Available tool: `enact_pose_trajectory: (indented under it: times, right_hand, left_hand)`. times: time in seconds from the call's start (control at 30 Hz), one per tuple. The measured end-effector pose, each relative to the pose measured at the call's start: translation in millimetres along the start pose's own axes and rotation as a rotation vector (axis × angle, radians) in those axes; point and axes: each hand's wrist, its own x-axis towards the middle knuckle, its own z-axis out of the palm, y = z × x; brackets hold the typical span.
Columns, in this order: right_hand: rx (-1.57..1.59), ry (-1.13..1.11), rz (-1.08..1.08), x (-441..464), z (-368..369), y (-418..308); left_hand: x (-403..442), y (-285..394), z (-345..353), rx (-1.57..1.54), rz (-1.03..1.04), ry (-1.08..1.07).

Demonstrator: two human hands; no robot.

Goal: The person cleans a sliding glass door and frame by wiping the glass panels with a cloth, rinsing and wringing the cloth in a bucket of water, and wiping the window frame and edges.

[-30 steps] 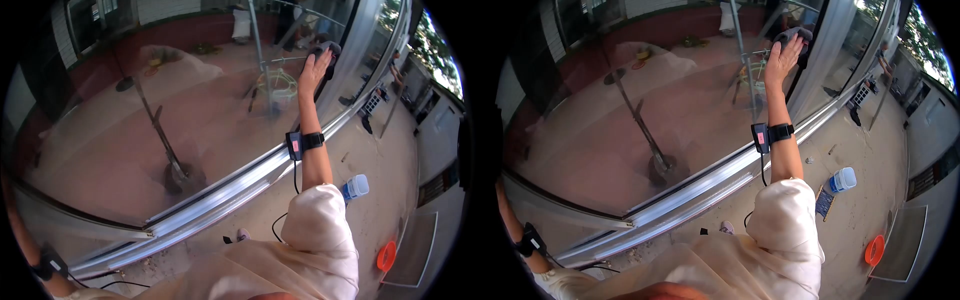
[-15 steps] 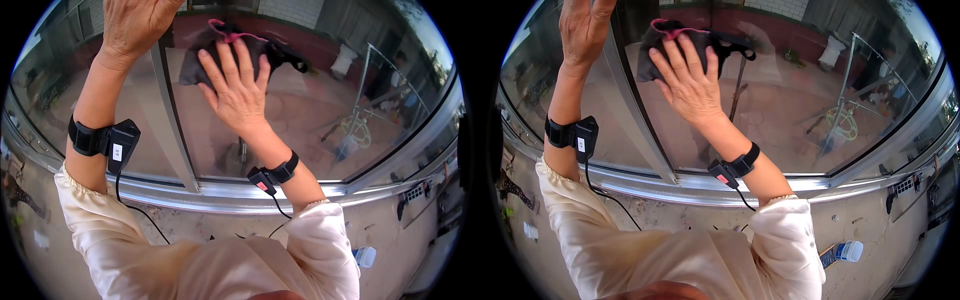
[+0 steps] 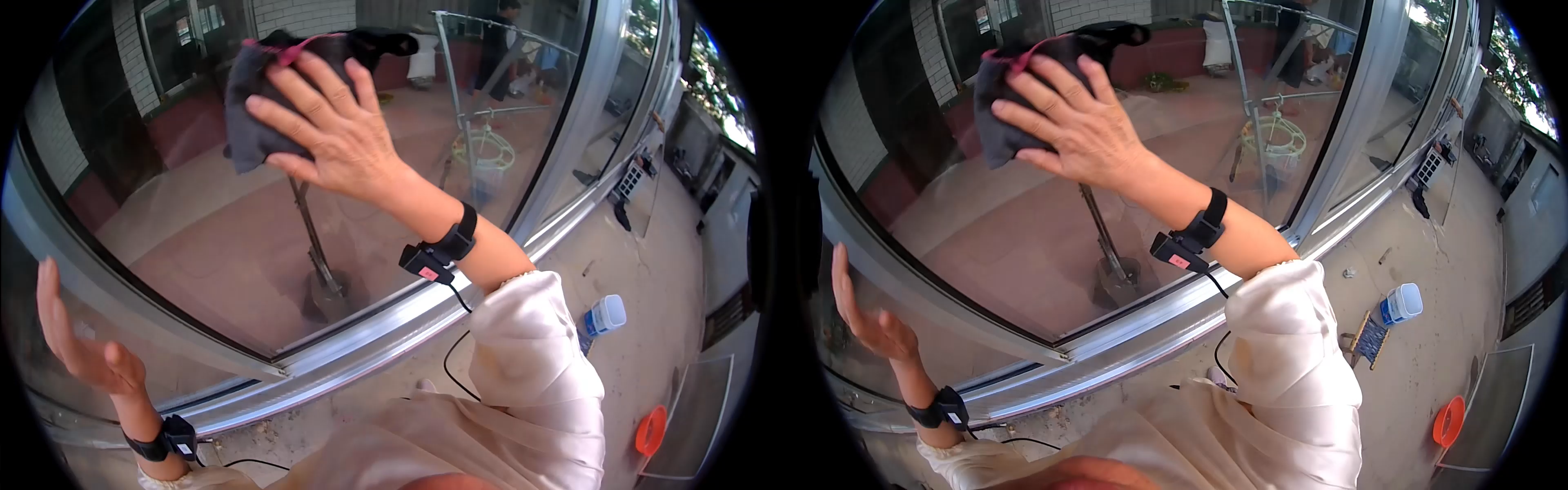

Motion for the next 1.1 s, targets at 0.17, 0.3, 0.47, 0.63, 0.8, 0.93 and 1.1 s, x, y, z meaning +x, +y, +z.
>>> enact_pose_trajectory:
  times: [0.17, 0.3, 0.47, 0.63, 0.8, 0.93, 1.1]
  right_hand:
    - [-0.207, 0.162, 0.219, -70, -46, 151]
    - [-0.269, 0.177, 0.348, -130, -79, 242]
    - [-0.229, 0.23, 0.651, -204, -93, 302]
    - [-0.206, 0.322, 0.946, -240, -70, 269]
    - [-0.169, 0.2, 0.859, -208, -25, 120]
    - [0.002, 0.046, 0.666, -167, 7, -4]
    - [0.165, -0.033, 0.406, -144, 21, -71]
  left_hand:
    - [-50, 123, 34, -0.459, 0.069, -0.382]
    - [-58, 190, 84, -0.685, 0.025, -0.501]
    - [-53, 224, 110, -0.788, -0.092, -0.517]
    - [-77, 230, 107, -0.855, -0.298, -0.547]
    - [-103, 227, 94, -0.843, -0.361, -0.538]
    - [-112, 218, 79, -0.852, -0.34, -0.529]
    - [-120, 218, 74, -0.899, -0.337, -0.503]
